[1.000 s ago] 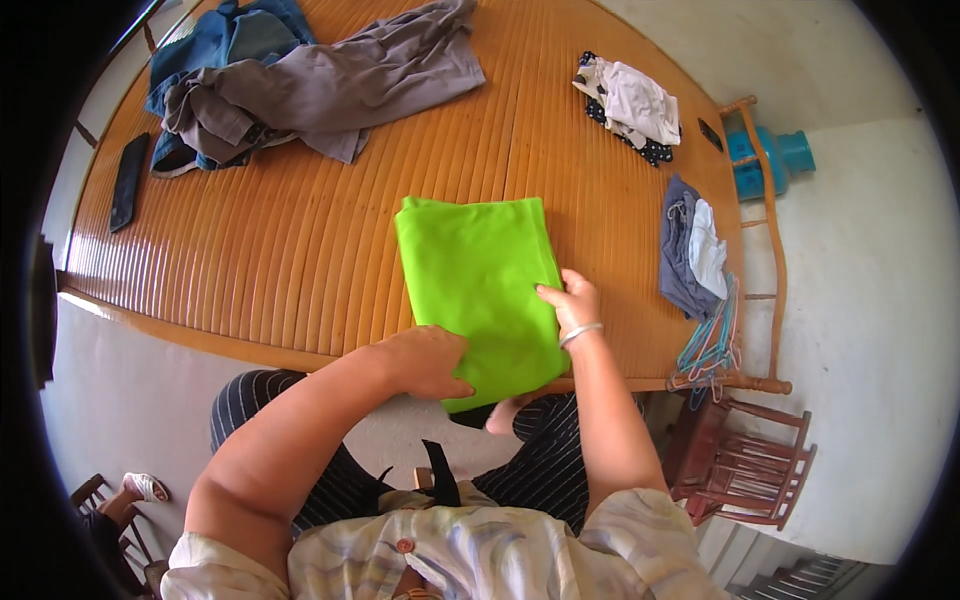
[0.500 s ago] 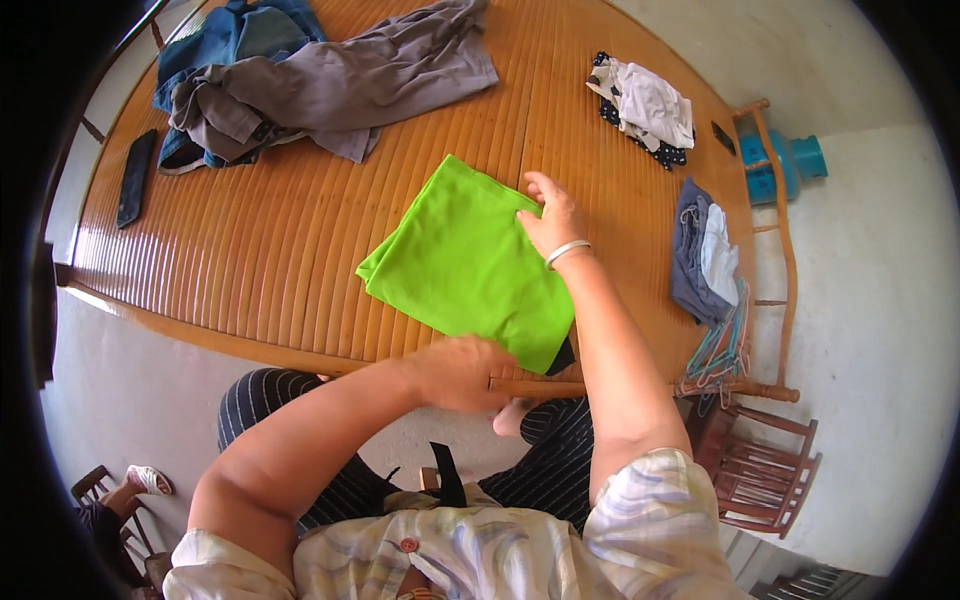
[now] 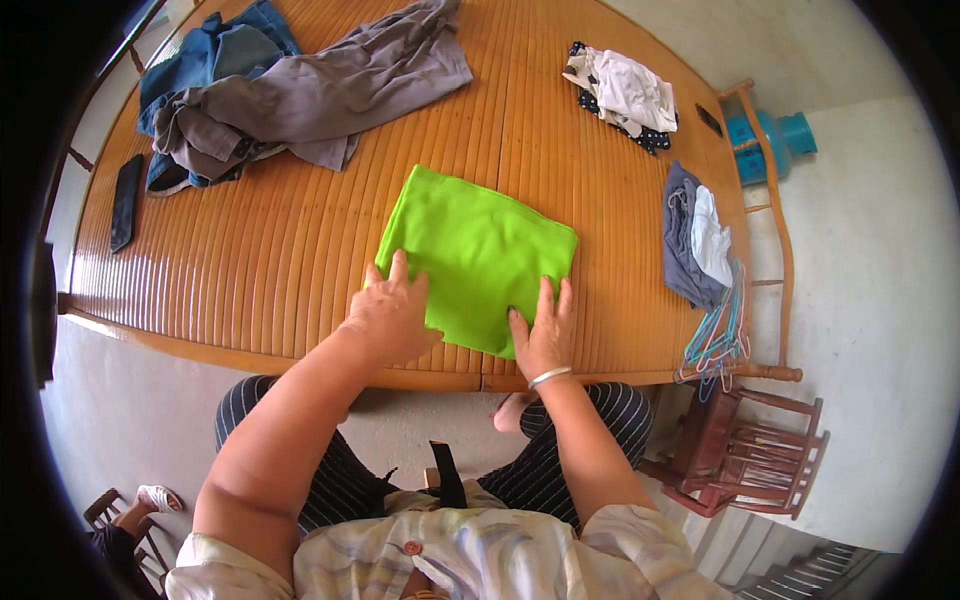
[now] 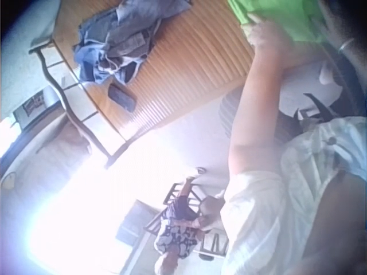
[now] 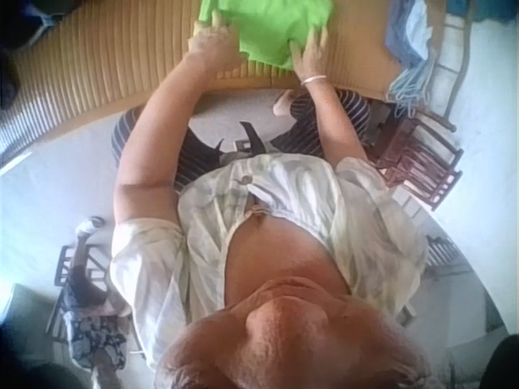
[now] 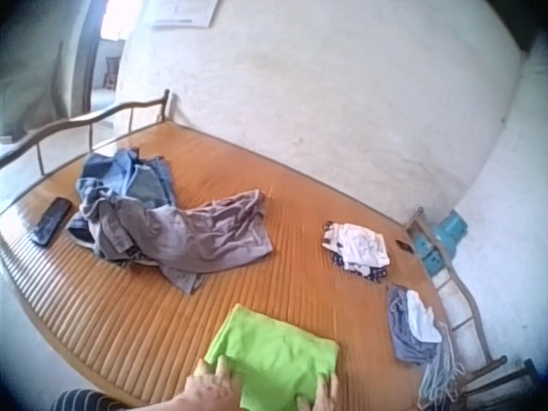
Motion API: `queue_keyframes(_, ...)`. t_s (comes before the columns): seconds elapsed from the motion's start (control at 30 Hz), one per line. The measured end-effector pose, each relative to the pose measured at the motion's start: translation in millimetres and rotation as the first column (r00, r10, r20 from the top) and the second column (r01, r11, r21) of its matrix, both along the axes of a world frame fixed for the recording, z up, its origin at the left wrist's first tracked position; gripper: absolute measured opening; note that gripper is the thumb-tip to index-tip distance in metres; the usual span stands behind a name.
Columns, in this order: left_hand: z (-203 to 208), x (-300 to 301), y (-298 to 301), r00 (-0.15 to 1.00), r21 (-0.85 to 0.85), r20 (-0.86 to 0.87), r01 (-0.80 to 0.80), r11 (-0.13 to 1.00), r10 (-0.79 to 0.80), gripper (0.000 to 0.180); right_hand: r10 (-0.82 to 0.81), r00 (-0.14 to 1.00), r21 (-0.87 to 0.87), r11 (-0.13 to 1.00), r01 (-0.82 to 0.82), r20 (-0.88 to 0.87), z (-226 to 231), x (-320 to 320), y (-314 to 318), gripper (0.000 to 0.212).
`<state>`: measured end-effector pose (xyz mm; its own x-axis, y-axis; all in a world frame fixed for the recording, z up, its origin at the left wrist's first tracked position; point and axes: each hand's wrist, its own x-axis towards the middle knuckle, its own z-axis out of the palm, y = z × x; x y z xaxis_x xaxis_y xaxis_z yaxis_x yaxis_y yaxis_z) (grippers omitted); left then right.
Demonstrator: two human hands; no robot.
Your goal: The person folds a green shirt on a wooden surface by hand, smoothing the fabric and aligning the edges before folding the sleeves and body into a square shape.
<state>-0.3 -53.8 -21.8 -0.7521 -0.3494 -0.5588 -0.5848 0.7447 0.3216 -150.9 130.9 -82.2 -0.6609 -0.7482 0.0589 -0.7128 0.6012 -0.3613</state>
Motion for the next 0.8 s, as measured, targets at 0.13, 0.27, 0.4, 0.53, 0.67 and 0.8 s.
queue_keyframes(0.13,5.9,3.9,10.4,0.989,0.134,0.04,0.132,0.982,-0.139,0.062,0.133,0.991,-0.006,0.991,-0.133,0.016,0.6,-35.0,-5.7,0.058)
queue_keyframes(0.27,14.9,0.2,5.6,0.992,0.26,-0.123,0.06,0.964,-0.028,0.046,0.201,0.976,-0.001,0.979,-0.202,-0.087,21.1,-62.5,-20.5,0.051)
queue_keyframes(0.4,-4.3,-3.2,0.9,0.906,0.126,-0.4,-0.097,0.987,0.14,0.046,0.339,0.921,-0.099,0.927,-0.362,-0.193,29.3,-48.9,-73.2,0.051)
queue_keyframes(0.53,-31.4,-7.9,5.1,0.876,-0.084,-0.48,-0.089,0.992,0.038,0.075,0.438,0.88,0.199,0.893,-0.403,-0.184,14.3,-18.2,-106.5,0.059)
queue_keyframes(0.67,-40.7,-5.1,12.4,0.947,-0.119,-0.312,-0.124,0.985,0.081,0.085,0.427,0.89,0.349,0.868,-0.354,-0.158,-2.0,-19.5,-101.3,0.069)
queue_keyframes(0.8,-38.0,-2.8,9.5,0.964,-0.119,-0.259,-0.098,0.988,0.064,0.087,0.346,0.923,0.327,0.903,-0.28,-0.166,-8.0,-47.9,-84.3,0.072)
